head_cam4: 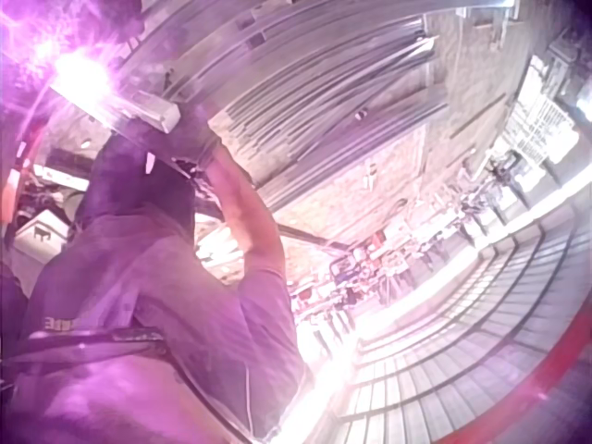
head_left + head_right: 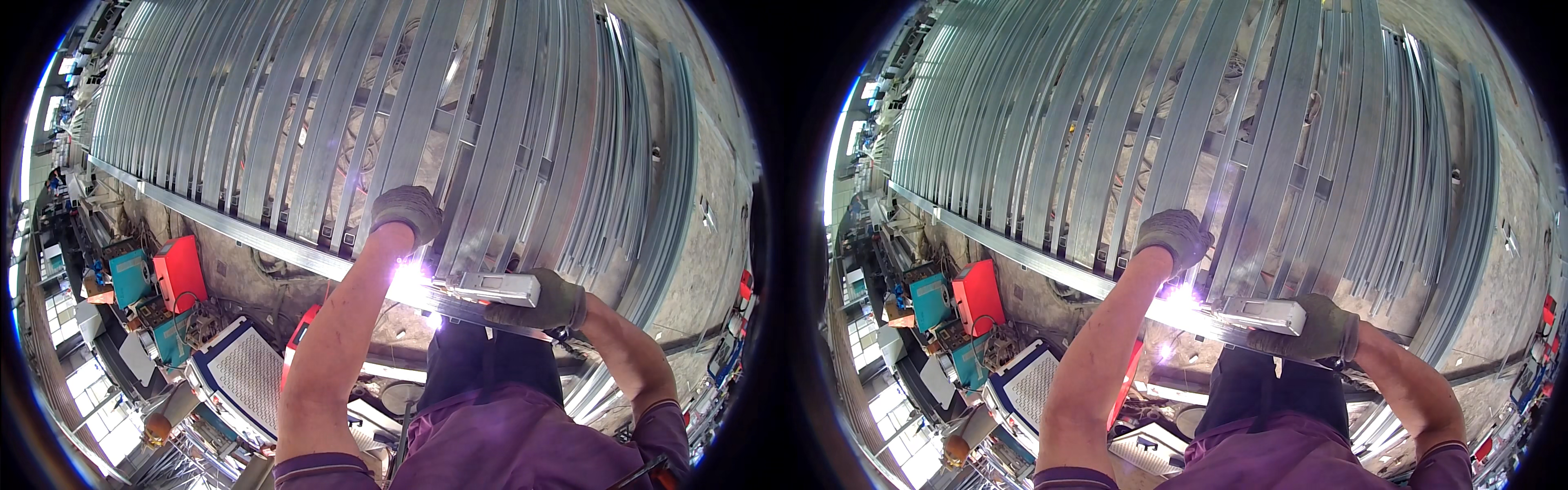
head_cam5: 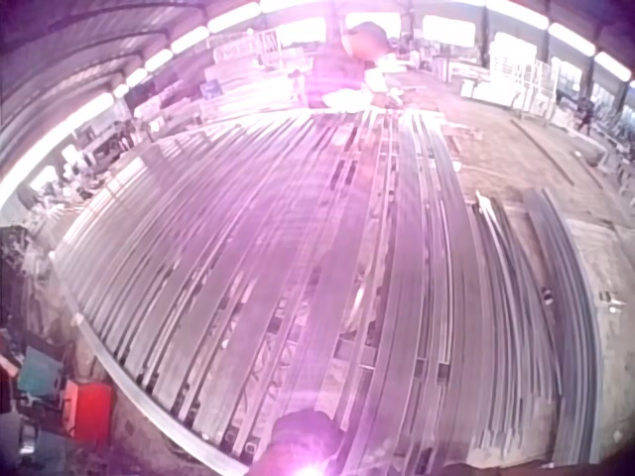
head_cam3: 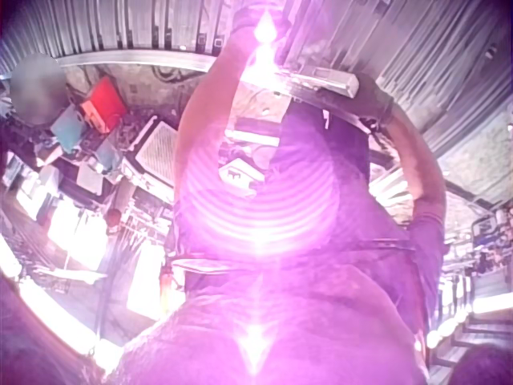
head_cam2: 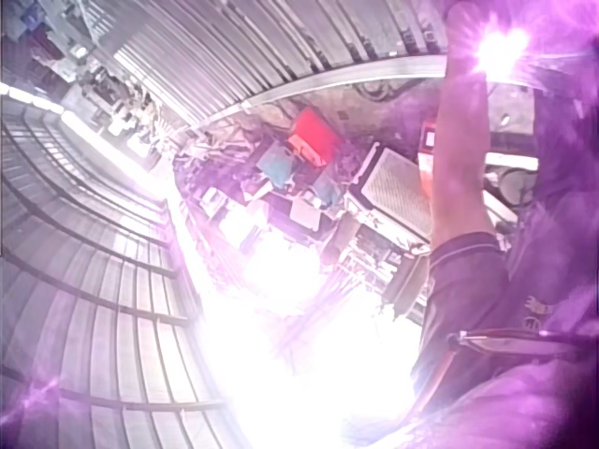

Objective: The person welds a large metal frame structure using a handheld welding torch. They move the torch along the joints of the metal bars, creating bright sparks and fusing the pieces together in a workshop environment.

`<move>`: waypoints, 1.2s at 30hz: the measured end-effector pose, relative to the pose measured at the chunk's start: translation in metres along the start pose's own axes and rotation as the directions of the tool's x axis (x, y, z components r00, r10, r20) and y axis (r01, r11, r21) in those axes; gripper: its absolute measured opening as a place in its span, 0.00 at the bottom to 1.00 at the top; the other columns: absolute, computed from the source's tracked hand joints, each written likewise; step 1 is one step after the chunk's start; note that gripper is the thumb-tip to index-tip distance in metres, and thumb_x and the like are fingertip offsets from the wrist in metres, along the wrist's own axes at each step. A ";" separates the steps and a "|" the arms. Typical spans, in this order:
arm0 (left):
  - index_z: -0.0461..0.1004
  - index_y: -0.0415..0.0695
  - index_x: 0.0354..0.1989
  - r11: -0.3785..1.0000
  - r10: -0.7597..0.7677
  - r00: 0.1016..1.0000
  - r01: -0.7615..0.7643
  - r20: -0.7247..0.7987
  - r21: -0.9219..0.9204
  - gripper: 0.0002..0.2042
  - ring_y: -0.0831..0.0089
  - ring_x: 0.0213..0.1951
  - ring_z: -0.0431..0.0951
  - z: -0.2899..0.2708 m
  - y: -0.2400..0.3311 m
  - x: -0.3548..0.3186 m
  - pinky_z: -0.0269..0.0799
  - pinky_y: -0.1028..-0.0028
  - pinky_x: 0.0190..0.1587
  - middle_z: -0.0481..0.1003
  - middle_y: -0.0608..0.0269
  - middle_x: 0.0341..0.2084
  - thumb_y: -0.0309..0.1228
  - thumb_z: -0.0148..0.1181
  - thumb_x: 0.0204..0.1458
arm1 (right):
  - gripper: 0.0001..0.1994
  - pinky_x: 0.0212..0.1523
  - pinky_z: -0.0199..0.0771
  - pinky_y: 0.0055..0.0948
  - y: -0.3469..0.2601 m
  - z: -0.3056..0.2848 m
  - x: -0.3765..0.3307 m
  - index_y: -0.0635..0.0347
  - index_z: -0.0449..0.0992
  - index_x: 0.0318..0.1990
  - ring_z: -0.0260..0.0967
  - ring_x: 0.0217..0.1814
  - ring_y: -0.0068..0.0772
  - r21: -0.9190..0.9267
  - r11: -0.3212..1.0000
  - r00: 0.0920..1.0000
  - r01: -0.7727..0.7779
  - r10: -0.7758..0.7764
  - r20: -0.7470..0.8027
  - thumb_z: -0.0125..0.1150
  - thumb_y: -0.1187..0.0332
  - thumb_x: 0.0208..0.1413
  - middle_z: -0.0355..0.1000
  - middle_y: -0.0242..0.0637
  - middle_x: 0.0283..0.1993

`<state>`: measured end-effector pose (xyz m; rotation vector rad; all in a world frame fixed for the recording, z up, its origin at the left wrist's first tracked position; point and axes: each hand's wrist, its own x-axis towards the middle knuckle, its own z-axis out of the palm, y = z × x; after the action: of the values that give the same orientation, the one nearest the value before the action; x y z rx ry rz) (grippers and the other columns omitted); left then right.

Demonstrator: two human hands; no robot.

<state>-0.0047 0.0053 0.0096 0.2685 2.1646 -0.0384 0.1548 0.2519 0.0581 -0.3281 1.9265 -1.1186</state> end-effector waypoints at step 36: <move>0.89 0.49 0.56 1.000 -0.001 1.000 0.001 -0.011 -0.010 0.22 0.54 0.58 0.88 0.000 0.000 -0.001 0.84 0.57 0.60 0.88 0.54 0.54 0.49 0.56 0.70 | 0.32 0.52 0.88 0.38 0.004 0.003 -0.014 0.51 0.85 0.65 0.89 0.50 0.45 0.098 0.988 0.993 -0.116 0.113 0.028 0.67 0.35 0.68 0.89 0.43 0.46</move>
<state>-0.0045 0.0047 0.0104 0.2631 2.1749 -0.0270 0.1658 0.2608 0.0622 -0.1722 1.8390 -1.1257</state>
